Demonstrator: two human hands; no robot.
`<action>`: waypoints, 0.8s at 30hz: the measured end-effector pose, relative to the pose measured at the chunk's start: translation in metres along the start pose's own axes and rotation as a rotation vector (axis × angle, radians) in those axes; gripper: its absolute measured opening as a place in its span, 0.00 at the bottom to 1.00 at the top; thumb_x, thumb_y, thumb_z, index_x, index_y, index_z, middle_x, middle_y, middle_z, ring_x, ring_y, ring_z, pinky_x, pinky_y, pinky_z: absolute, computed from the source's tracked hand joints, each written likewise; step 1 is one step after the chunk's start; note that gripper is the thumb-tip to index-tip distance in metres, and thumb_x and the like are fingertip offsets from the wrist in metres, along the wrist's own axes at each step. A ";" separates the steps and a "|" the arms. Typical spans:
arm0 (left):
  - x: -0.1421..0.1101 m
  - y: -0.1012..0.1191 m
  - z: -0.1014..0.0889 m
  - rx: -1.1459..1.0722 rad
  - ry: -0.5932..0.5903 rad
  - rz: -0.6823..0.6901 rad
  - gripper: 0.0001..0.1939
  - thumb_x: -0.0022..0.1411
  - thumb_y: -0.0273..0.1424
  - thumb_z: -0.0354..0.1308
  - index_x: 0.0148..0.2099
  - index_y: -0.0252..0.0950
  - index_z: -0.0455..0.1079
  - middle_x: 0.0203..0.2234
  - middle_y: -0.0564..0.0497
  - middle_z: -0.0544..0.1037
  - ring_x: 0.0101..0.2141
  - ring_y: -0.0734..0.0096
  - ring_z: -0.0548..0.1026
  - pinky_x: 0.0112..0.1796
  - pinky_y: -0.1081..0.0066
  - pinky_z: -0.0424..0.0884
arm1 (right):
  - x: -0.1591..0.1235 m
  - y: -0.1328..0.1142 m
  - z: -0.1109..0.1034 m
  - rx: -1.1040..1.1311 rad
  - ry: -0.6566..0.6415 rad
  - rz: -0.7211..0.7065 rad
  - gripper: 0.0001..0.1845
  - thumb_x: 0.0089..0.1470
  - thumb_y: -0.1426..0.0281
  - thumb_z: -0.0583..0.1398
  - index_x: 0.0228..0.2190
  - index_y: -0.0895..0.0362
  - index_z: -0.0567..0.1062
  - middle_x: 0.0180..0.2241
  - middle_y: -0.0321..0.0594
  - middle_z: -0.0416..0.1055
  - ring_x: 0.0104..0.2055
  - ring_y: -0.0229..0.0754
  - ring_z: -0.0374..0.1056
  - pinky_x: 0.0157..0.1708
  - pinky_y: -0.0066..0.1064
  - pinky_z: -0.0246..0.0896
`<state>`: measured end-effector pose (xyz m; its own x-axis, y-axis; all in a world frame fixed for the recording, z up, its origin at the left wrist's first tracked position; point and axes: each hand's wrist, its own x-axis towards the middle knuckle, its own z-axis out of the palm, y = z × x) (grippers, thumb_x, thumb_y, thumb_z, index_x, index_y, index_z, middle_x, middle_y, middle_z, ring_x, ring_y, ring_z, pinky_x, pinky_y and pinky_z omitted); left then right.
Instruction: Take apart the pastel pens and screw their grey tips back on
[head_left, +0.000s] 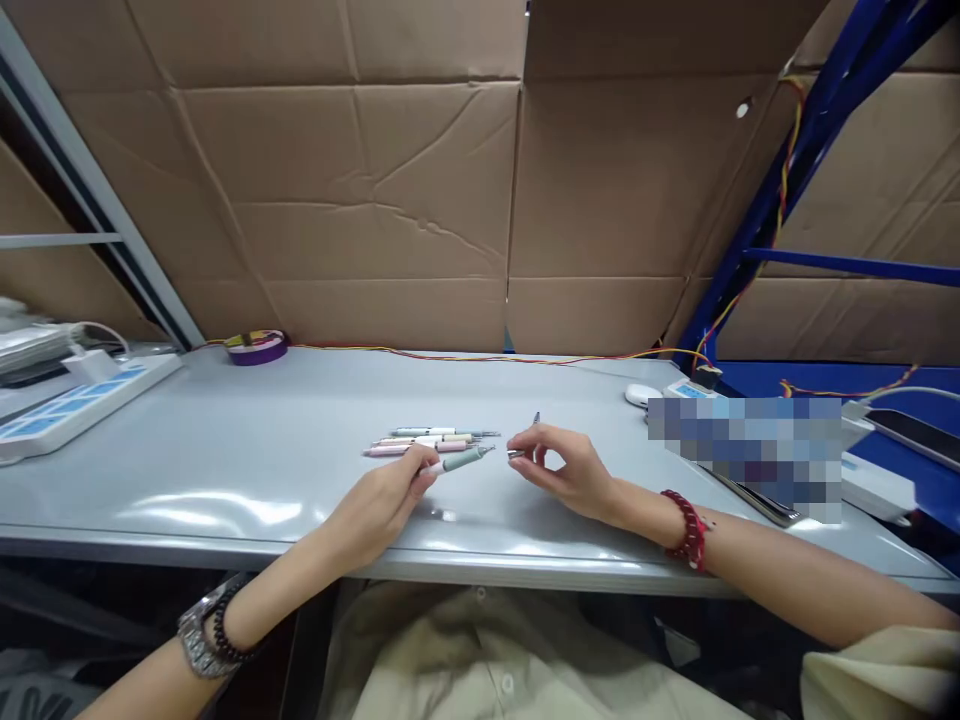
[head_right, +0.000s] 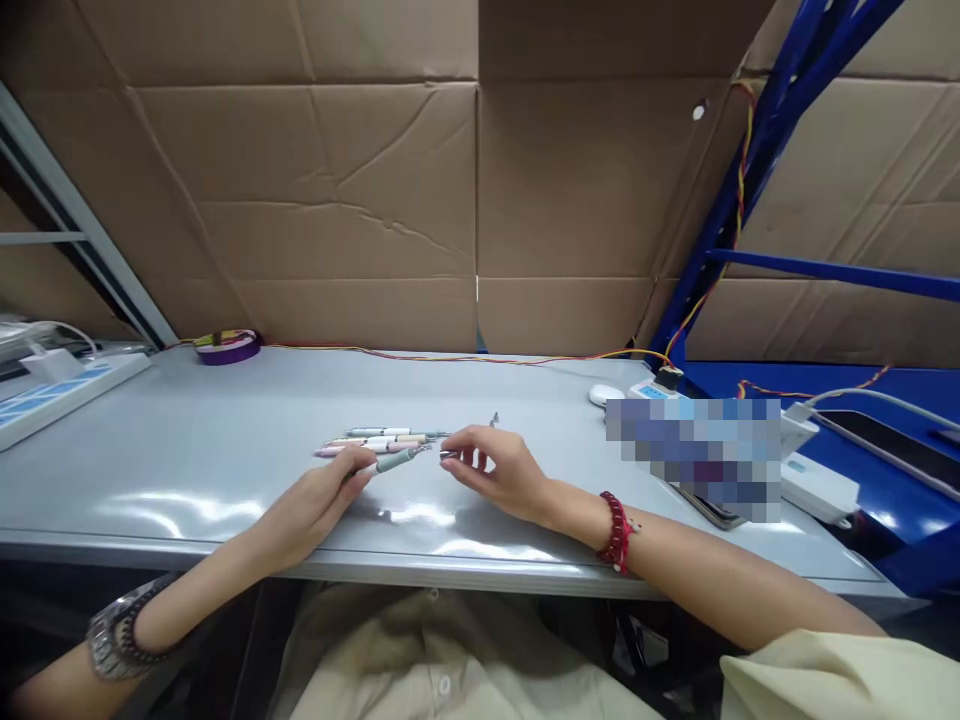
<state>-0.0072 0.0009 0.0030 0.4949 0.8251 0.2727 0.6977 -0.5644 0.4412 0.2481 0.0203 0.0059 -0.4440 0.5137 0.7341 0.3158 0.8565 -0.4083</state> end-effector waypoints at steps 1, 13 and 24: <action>-0.001 0.001 0.001 -0.010 0.000 -0.004 0.12 0.69 0.37 0.35 0.41 0.39 0.56 0.29 0.54 0.70 0.27 0.69 0.69 0.31 0.72 0.64 | -0.001 -0.001 0.000 0.010 0.029 -0.027 0.03 0.55 0.72 0.57 0.34 0.58 0.70 0.27 0.37 0.73 0.24 0.32 0.66 0.23 0.22 0.64; -0.001 0.002 0.003 0.102 -0.052 0.045 0.14 0.69 0.36 0.34 0.45 0.38 0.59 0.25 0.53 0.71 0.26 0.68 0.70 0.30 0.72 0.63 | -0.002 0.000 0.002 -0.002 0.002 -0.031 0.03 0.55 0.73 0.58 0.34 0.57 0.70 0.26 0.35 0.71 0.24 0.32 0.65 0.22 0.22 0.64; 0.002 0.007 0.001 0.098 -0.099 0.081 0.14 0.69 0.35 0.34 0.43 0.38 0.60 0.34 0.50 0.74 0.33 0.65 0.73 0.34 0.70 0.65 | -0.005 0.000 0.003 -0.038 -0.083 -0.017 0.04 0.55 0.71 0.57 0.34 0.57 0.73 0.27 0.37 0.73 0.26 0.34 0.68 0.24 0.24 0.65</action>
<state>-0.0009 -0.0011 0.0059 0.5966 0.7729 0.2163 0.6986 -0.6327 0.3341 0.2482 0.0176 0.0005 -0.5171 0.5025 0.6929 0.3380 0.8636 -0.3741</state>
